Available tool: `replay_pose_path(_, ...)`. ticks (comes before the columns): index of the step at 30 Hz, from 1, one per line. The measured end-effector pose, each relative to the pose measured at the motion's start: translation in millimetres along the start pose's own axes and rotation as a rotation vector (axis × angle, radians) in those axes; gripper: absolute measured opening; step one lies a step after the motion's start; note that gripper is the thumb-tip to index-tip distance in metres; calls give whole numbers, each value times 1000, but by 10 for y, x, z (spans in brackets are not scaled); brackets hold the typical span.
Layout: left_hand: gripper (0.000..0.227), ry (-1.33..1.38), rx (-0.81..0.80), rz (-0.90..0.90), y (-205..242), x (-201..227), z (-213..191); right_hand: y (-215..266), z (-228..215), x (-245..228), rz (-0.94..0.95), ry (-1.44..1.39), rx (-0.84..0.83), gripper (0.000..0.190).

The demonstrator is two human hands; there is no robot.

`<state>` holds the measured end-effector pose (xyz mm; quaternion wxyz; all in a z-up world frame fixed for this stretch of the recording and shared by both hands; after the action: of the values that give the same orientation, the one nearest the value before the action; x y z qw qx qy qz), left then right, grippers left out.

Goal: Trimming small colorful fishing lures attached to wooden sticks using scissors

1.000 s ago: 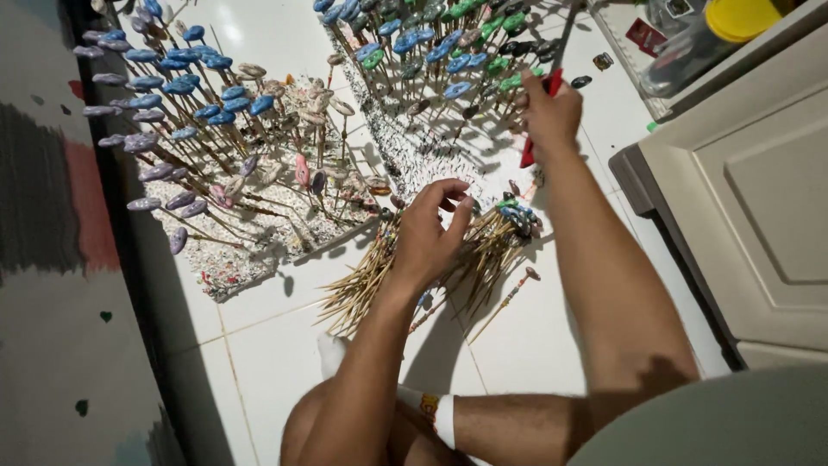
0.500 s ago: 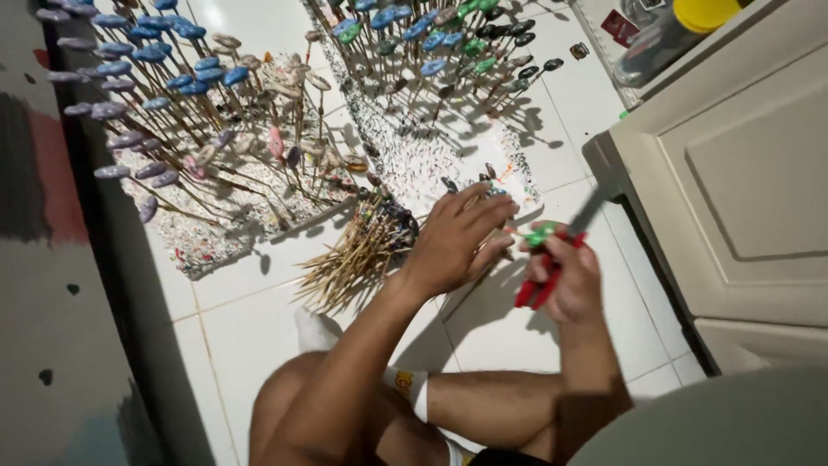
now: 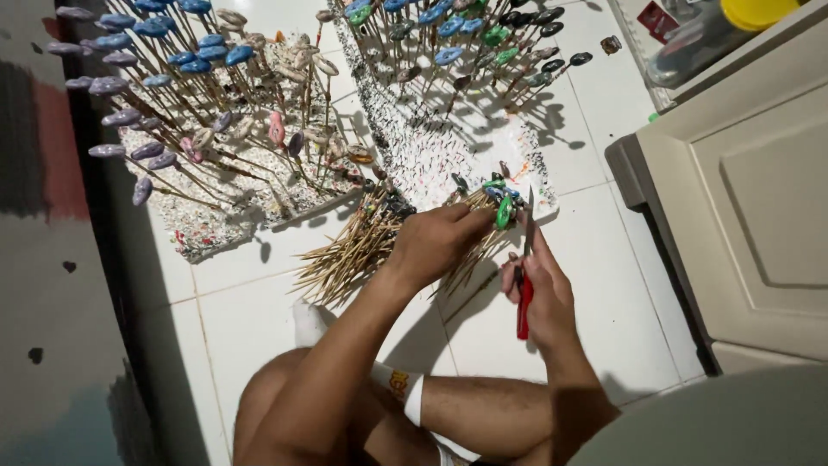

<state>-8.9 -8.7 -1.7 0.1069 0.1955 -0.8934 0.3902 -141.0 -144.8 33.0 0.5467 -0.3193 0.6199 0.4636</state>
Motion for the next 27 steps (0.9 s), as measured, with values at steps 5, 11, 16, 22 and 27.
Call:
replay_pose_path(5, 16, -41, 35, -9, 9, -22, -17, 71, 77, 28, 22, 4, -71, 67)
replay_pose_path(11, 16, -44, 66, -18, -31, -32, -82, 91, 114, 73, 66, 107, -81, 63)
replay_pose_path(16, 15, -33, 89, -27, -31, -58, -46, 46, 103, 165, 110, 168, -77, 63)
replay_pose_path(22, 15, -16, 102, -61, -17, -115, -41, 45, 106, 158, 123, 211, -69, 61)
replay_pose_path(27, 11, 26, 107, -79, -31, -110, -47, 63, 112, 125, 142, 229, -87, 62)
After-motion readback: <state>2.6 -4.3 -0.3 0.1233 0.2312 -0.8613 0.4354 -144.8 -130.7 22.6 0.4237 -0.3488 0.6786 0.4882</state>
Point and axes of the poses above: each hand's wrist, its own y-axis away from the middle knuckle, its own z-axis out of the palm, x = y × z, the point moved 2 cm from there along -y, towards the middle knuckle, and after that the axes turned 8 degrees about z, right-handed, at the moved point
